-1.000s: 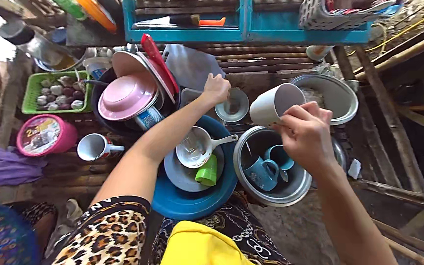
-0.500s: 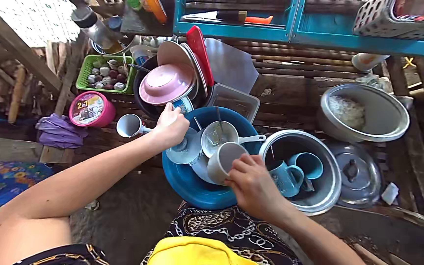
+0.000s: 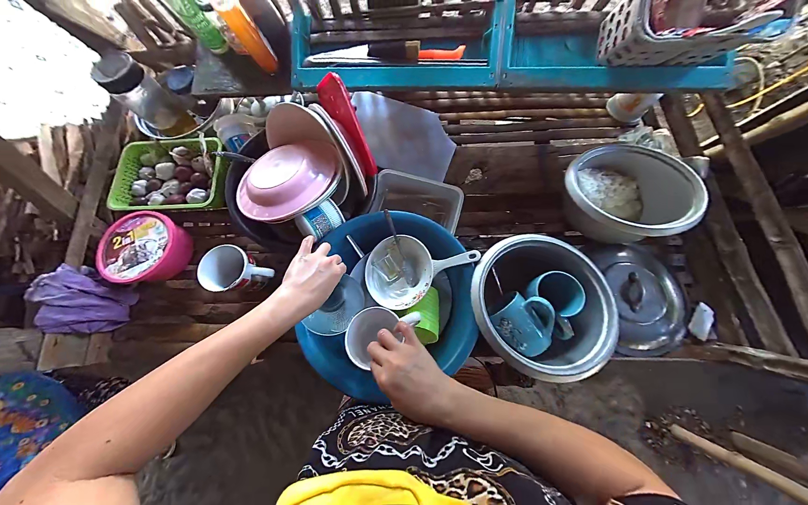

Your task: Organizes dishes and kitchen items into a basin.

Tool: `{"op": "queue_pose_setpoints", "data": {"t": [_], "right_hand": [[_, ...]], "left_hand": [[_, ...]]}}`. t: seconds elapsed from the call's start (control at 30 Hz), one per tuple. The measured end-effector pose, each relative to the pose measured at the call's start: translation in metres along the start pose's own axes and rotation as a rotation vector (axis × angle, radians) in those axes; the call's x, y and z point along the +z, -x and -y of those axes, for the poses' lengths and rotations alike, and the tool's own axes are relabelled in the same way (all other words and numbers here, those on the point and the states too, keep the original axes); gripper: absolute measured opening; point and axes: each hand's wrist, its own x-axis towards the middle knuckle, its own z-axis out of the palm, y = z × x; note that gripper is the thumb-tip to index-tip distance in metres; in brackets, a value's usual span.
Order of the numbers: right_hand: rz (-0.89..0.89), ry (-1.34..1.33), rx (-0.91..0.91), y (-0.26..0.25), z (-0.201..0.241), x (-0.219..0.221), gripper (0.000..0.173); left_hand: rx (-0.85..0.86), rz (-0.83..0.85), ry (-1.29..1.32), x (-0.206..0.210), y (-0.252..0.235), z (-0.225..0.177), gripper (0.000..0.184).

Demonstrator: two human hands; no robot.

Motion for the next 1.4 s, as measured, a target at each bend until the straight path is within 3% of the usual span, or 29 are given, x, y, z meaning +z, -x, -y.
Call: {"op": "queue_pose_setpoints", "data": {"t": [0.27,0.43,0.53,0.7,0.8,0.87,0.93,1.0,1.07,1.27,1.4], "right_hand": [[0.055,-0.032,0.035,-0.004,-0.01,0.005,0.019],[0.294,-0.168,0.09,-0.006,-0.025,-0.015,0.006],[0.165,-0.3,0.151,-0.01,-0.054,-0.033,0.02],[-0.233,-0.171,0.686,-0.033,-0.162,-0.065,0.022],[-0.171,-0.236,1.194,-0.053,-0.242,-0.064,0.044],[-0.027,-0.381,1.345,-0.061,-0.278,-0.053,0.065],[0.089,-0.557,1.374,-0.068,-0.302,-0.03,0.064],[0.102,-0.715,1.387,-0.072,-0.316,-0.011,0.048],[0.056,-0.609,1.372,-0.075,-0.316,-0.016,0.036],[-0.187,-0.233,1.24,-0.054,-0.297,-0.089,0.032],[-0.364,-0.128,1.002,-0.037,-0.241,-0.143,0.031]], "left_hand": [[0.061,-0.006,0.084,0.004,-0.012,0.007,0.02],[-0.011,0.099,0.077,0.001,-0.013,0.006,0.025],[-0.029,0.111,0.096,0.003,-0.012,0.007,0.034],[-0.077,0.083,0.18,0.017,-0.009,0.009,0.038],[-0.116,0.058,0.234,0.024,-0.008,0.006,0.039],[-0.141,0.027,0.282,0.027,-0.005,0.004,0.037],[-0.163,-0.05,0.319,0.032,0.0,0.002,0.035],[-0.184,-0.168,0.358,0.037,0.008,0.003,0.035],[-0.222,-0.291,0.408,0.038,0.019,0.007,0.034],[-0.442,-0.552,0.533,0.045,0.071,0.035,0.033],[-0.84,-0.651,0.677,0.056,0.104,0.056,0.042]]}}
